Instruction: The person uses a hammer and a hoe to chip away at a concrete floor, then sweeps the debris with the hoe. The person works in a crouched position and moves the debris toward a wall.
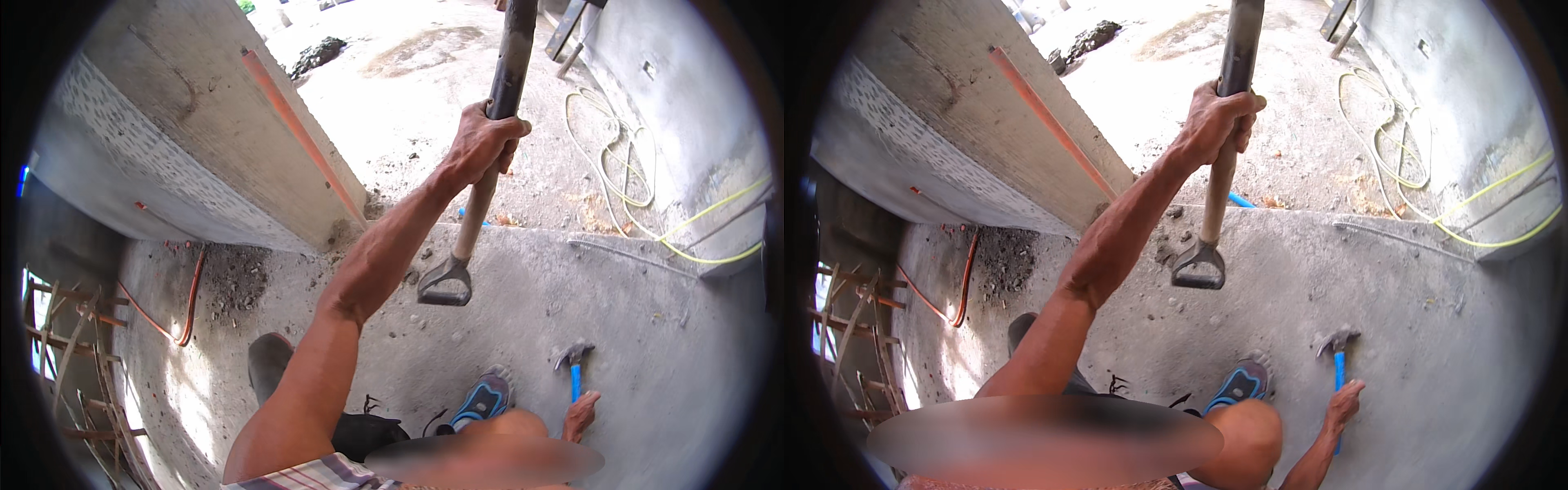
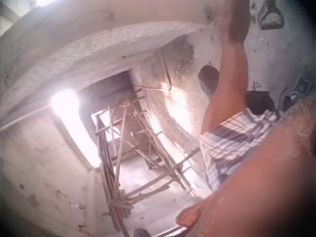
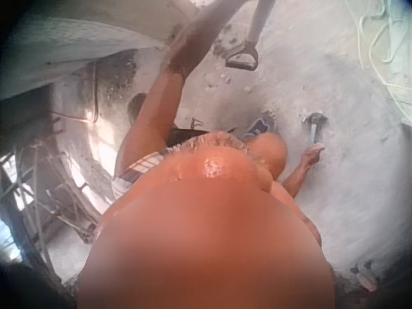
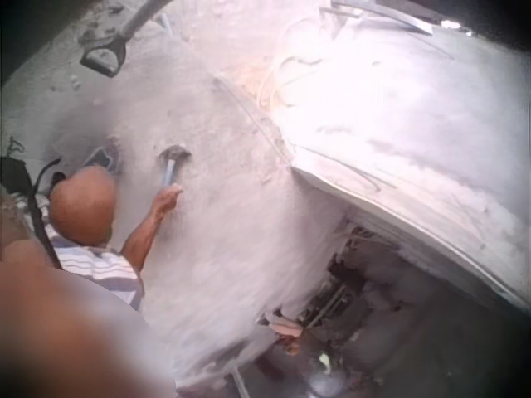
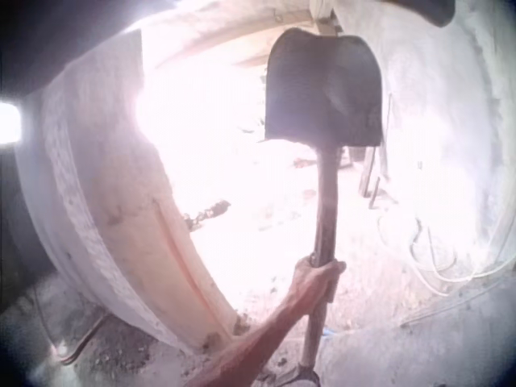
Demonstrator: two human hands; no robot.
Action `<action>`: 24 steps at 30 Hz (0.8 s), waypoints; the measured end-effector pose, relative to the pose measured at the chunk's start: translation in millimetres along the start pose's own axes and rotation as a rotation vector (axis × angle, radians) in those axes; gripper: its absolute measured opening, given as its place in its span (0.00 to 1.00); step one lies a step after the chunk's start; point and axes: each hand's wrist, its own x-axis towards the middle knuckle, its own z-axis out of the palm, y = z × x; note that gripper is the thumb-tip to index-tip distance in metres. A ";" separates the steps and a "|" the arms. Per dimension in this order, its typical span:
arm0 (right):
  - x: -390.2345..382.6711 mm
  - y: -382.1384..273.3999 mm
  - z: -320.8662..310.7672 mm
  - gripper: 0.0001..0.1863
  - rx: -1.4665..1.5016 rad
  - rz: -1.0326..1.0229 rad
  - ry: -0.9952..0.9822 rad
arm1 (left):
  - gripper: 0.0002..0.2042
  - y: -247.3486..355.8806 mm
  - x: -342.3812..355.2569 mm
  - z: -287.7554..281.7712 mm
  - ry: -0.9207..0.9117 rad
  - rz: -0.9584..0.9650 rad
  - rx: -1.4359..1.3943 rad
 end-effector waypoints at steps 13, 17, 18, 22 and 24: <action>237.3 -381.5 -255.8 0.44 1.073 -0.877 0.015 | 0.11 -60.2 46.1 51.5 -0.061 0.021 -0.046; 224.9 -504.7 -293.1 0.22 1.381 -0.738 -0.233 | 0.14 -66.6 47.2 79.6 -0.084 0.101 -0.014; 221.4 -518.1 -294.8 0.16 1.337 -0.515 -0.245 | 0.15 -68.5 47.6 81.1 -0.081 0.162 0.002; 210.7 -522.7 -285.6 0.07 1.471 -0.577 -0.161 | 0.20 -87.1 46.2 59.4 -0.223 0.197 0.166; 213.3 -519.6 -281.3 0.09 1.572 -0.631 -0.288 | 0.23 -95.7 46.8 36.6 -0.397 0.204 0.237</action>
